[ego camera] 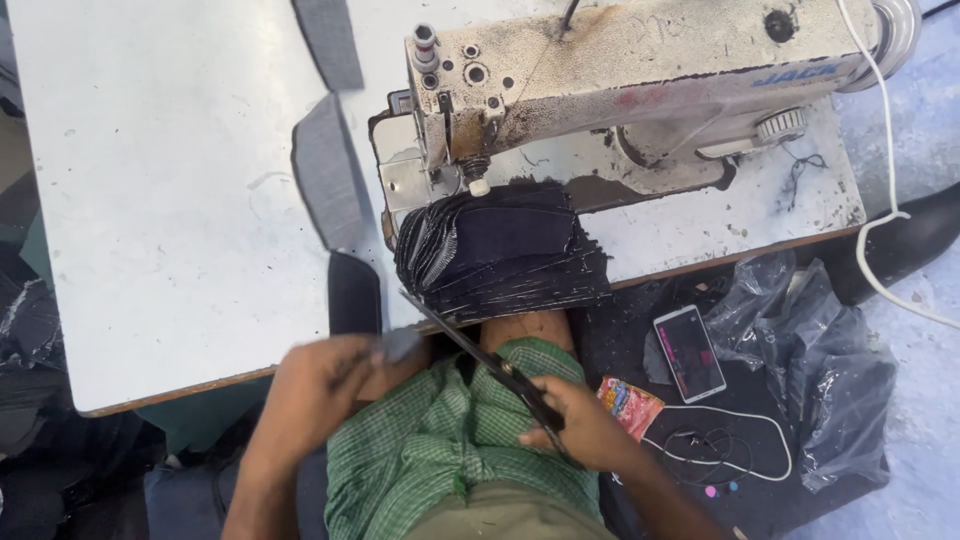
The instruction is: Cutting and trimming fabric pieces with scissors at a sewing workstation.
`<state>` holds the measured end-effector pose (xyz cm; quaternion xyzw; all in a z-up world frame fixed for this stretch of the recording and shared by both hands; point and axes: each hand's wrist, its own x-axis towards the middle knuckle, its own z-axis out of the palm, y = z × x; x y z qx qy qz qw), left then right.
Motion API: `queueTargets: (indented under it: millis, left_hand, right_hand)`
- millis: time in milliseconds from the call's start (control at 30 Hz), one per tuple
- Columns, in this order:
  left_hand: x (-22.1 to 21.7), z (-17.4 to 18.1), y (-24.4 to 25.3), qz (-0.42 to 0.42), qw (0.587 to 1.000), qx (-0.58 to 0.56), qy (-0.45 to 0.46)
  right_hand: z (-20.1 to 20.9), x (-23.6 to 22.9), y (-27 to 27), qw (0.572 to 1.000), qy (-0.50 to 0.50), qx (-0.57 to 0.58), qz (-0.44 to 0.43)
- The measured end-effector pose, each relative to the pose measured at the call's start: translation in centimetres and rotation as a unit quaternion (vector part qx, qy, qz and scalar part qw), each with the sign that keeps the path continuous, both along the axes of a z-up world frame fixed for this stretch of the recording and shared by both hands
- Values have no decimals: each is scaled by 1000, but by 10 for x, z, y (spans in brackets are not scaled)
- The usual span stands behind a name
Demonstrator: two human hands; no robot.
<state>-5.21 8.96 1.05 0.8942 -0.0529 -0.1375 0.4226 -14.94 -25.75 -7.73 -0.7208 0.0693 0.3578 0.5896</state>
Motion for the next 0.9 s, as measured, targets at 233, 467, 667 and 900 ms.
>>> queueTargets:
  millis: [233,467,667,900]
  left_hand:
    - [-72,-39,-27,-76,990,-103,-61]
    - [-51,-12,-25,-120,992,18,-46]
    - [16,-31,-10,-146,933,157,-289]
    - [26,39,15,-116,957,264,-16]
  right_hand:
    - [15,10,74,981,-77,153,-87]
    - [29,1,92,963,-83,242,-83]
    - [81,3,86,956,-85,281,-5]
    - [66,19,29,957,-227,18,-181]
